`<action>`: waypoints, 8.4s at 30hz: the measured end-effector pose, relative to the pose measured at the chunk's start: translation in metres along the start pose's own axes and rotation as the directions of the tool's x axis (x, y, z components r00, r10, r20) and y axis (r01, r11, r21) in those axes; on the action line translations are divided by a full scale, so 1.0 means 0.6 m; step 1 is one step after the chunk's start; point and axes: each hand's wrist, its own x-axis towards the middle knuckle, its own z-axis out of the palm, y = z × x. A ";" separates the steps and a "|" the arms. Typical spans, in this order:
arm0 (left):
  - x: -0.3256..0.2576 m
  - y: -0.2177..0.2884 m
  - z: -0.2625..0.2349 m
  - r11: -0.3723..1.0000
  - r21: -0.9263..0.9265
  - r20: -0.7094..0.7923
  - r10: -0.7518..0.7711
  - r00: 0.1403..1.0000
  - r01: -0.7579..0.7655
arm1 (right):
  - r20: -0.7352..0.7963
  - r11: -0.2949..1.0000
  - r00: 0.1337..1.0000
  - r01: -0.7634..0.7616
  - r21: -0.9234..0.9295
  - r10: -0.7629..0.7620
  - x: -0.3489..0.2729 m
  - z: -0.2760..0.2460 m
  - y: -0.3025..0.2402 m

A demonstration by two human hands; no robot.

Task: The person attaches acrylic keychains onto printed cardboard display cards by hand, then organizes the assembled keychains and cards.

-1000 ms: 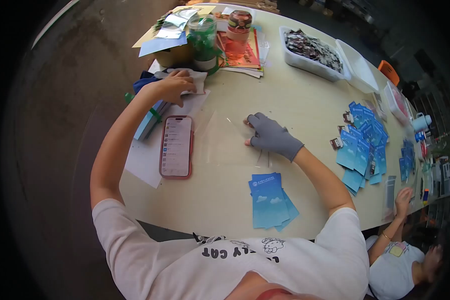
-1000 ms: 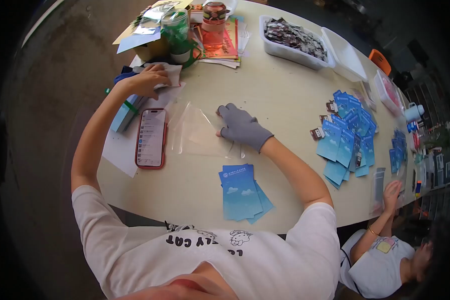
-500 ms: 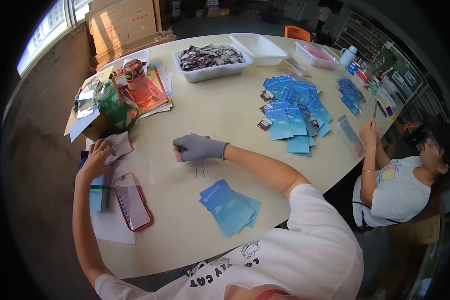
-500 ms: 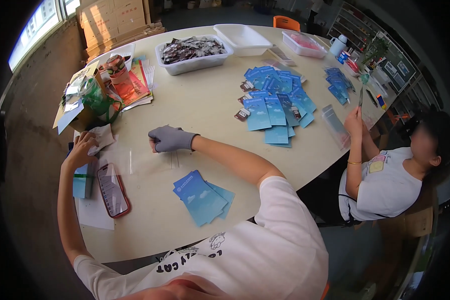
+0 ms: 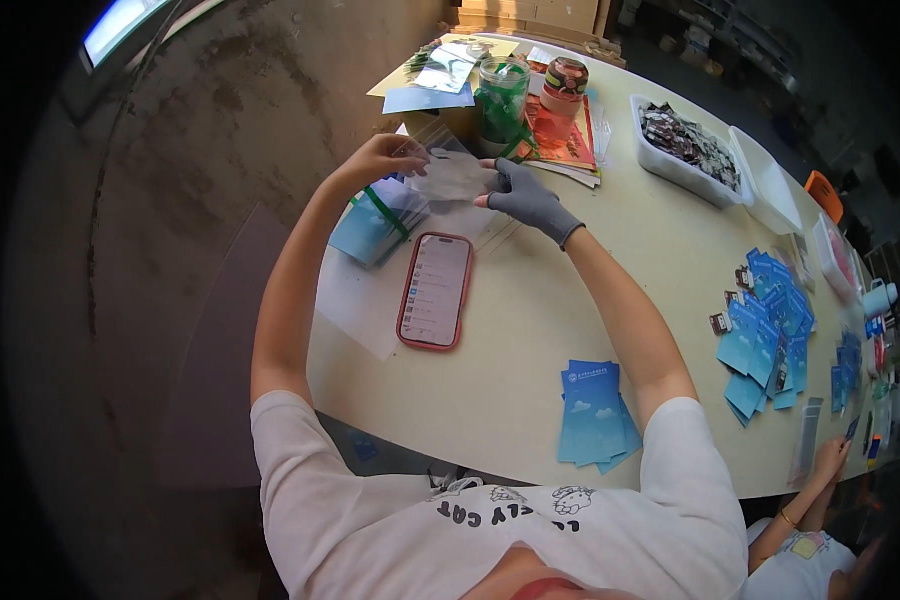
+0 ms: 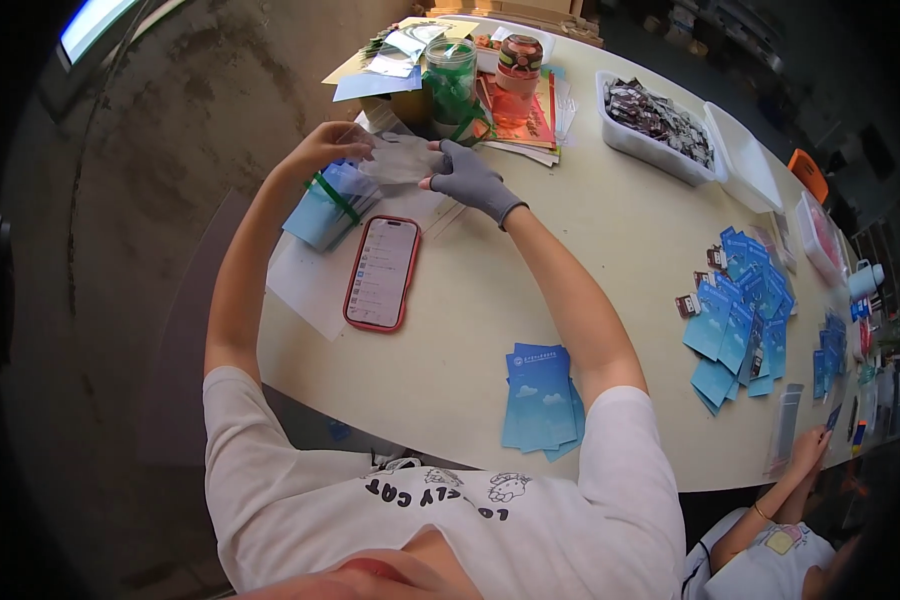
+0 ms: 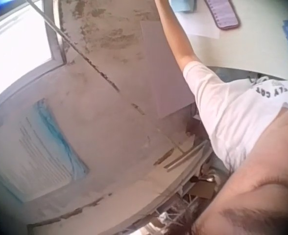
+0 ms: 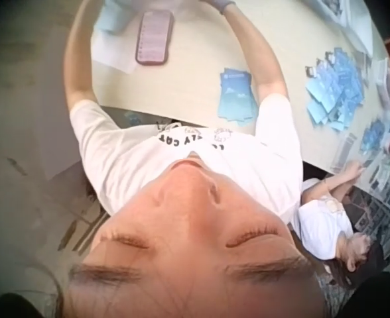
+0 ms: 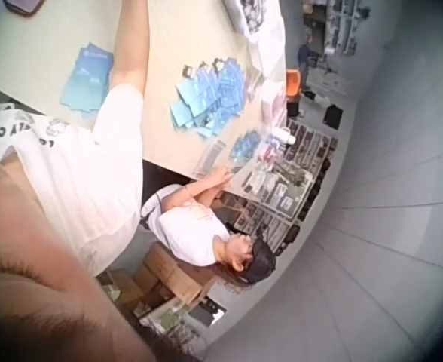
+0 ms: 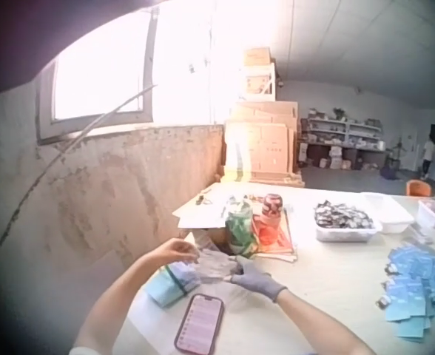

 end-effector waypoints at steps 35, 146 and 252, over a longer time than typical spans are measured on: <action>0.081 -0.153 -0.129 0.971 0.059 -0.086 0.236 0.968 -0.232 | -0.116 0.476 0.968 0.003 -0.879 -0.221 0.211 0.076 -0.051; 0.436 0.027 0.492 0.812 -0.156 -0.955 0.021 0.295 -0.563 | -0.939 0.996 -0.334 0.002 -0.088 -0.082 -0.194 -0.433 0.302; 0.428 0.221 0.878 0.219 0.729 0.497 0.481 0.722 -0.648 | -0.607 0.166 0.782 -0.585 -0.794 -0.143 -0.604 -0.446 0.252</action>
